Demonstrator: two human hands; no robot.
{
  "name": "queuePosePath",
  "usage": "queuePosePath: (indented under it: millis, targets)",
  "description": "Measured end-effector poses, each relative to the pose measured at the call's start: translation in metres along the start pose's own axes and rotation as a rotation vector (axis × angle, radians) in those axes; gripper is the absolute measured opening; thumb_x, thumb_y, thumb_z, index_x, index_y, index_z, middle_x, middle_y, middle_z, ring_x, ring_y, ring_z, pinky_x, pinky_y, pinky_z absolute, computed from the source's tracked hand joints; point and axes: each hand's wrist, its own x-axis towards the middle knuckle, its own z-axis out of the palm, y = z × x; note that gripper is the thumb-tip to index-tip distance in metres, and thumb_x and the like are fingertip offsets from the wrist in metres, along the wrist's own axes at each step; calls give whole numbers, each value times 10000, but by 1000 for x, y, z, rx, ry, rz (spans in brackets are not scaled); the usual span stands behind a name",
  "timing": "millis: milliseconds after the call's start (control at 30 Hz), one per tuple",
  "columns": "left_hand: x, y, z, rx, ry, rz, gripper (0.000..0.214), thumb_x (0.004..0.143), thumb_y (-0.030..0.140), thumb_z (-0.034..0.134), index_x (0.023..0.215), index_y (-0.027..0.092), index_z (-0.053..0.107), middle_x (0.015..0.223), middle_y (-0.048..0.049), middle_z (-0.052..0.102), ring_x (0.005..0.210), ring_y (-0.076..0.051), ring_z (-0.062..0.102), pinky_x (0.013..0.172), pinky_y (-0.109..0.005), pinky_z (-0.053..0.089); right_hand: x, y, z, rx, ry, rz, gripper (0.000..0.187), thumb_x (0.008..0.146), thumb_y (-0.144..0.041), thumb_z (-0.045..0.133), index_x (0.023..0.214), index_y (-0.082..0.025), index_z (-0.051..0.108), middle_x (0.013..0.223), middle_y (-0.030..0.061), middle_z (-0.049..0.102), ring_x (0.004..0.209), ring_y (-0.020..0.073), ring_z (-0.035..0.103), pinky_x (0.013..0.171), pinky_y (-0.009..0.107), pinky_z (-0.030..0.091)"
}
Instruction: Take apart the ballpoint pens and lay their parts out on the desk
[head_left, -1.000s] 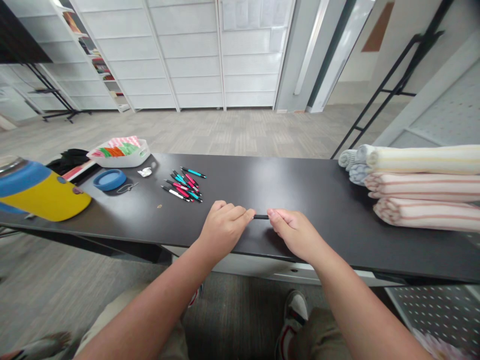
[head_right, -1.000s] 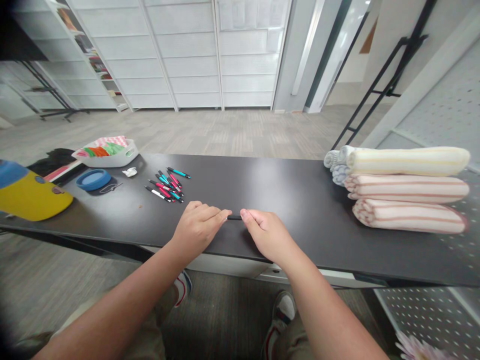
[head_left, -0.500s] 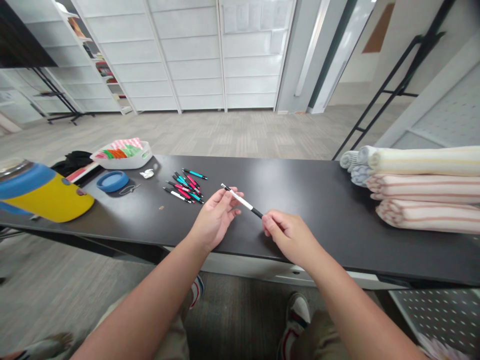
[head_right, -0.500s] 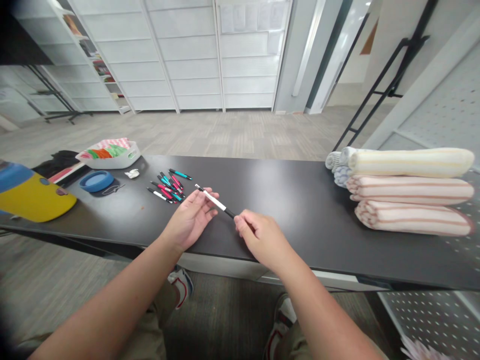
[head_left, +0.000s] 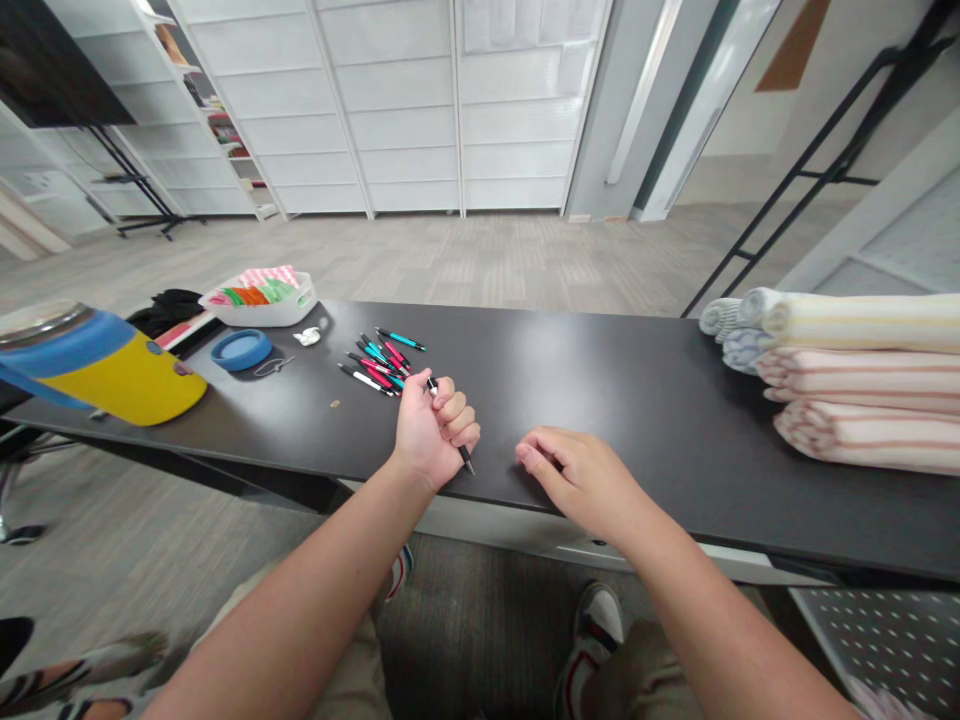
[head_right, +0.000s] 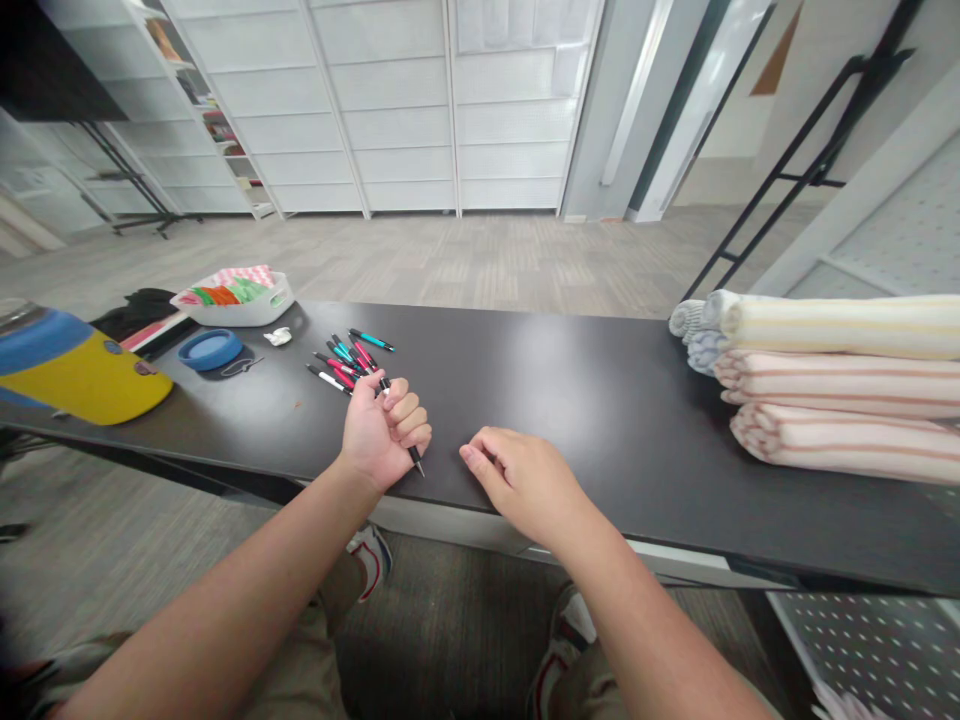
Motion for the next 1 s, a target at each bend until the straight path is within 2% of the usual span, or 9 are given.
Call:
queuePosePath:
  millis: [100, 300, 533, 700, 767, 867, 933, 1000]
  targets:
    - [1, 0, -1, -13, 15, 7, 493, 963, 463, 518, 589, 213, 317, 480, 89, 173, 365, -75, 158, 374, -220, 149, 0, -1, 2, -52, -10, -32, 342, 1084, -429, 452, 873, -232, 636, 827, 11, 680, 755, 169, 605, 692, 301, 386]
    - [2, -1, -3, -47, 1, 35, 526, 973, 530, 543, 611, 213, 330, 493, 88, 187, 379, -76, 183, 381, -219, 179, -1, -3, 4, -118, -29, -76, 303, 1072, -415, 490, 899, -229, 655, 842, 9, 682, 743, 160, 602, 682, 303, 381]
    - [3, -1, -4, -36, 8, 28, 496, 987, 464, 505, 606, 212, 314, 494, 86, 167, 382, -79, 152, 386, -227, 149, 0, -6, 3, -167, -53, -87, 299, 1064, -415, 508, 878, -223, 642, 811, 4, 658, 724, 158, 576, 668, 304, 361]
    - [1, -4, -2, -19, -55, 64, 508, 986, 564, 538, 662, 210, 374, 539, 81, 244, 412, -79, 267, 418, -223, 256, -1, -7, 3, -180, -66, -93, 303, 1068, -420, 502, 888, -221, 642, 817, 3, 657, 736, 159, 581, 679, 304, 358]
    - [0, -6, 0, 5, -96, 73, 408, 1009, 494, 528, 731, 205, 448, 587, 63, 350, 468, -92, 388, 490, -233, 381, -1, -7, 3, -165, -65, -87, 294, 1067, -420, 506, 901, -222, 647, 824, 0, 660, 739, 158, 585, 683, 300, 360]
    - [-2, -13, 4, 69, -161, 83, 183, 1031, 311, 502, 893, 198, 544, 750, 14, 559, 679, -130, 599, 770, -316, 546, -2, -8, 2, -117, -58, -66, 236, 1055, -418, 537, 985, -233, 667, 869, -3, 671, 761, 156, 599, 696, 290, 371]
    - [-4, -18, 7, 144, -191, 78, 72, 1027, 263, 537, 993, 206, 564, 966, -38, 684, 932, -176, 685, 957, -397, 536, -1, -8, 2, -103, -48, -49, 227, 1053, -417, 542, 1013, -229, 663, 901, 3, 677, 769, 157, 603, 699, 288, 374]
    - [-6, -23, 8, 242, -212, 59, 79, 1016, 275, 600, 1050, 217, 558, 1206, -91, 710, 1175, -226, 662, 1063, -445, 482, -1, -6, 2, -113, -36, -46, 246, 1064, -407, 515, 974, -217, 643, 912, 13, 679, 761, 157, 596, 695, 290, 368]
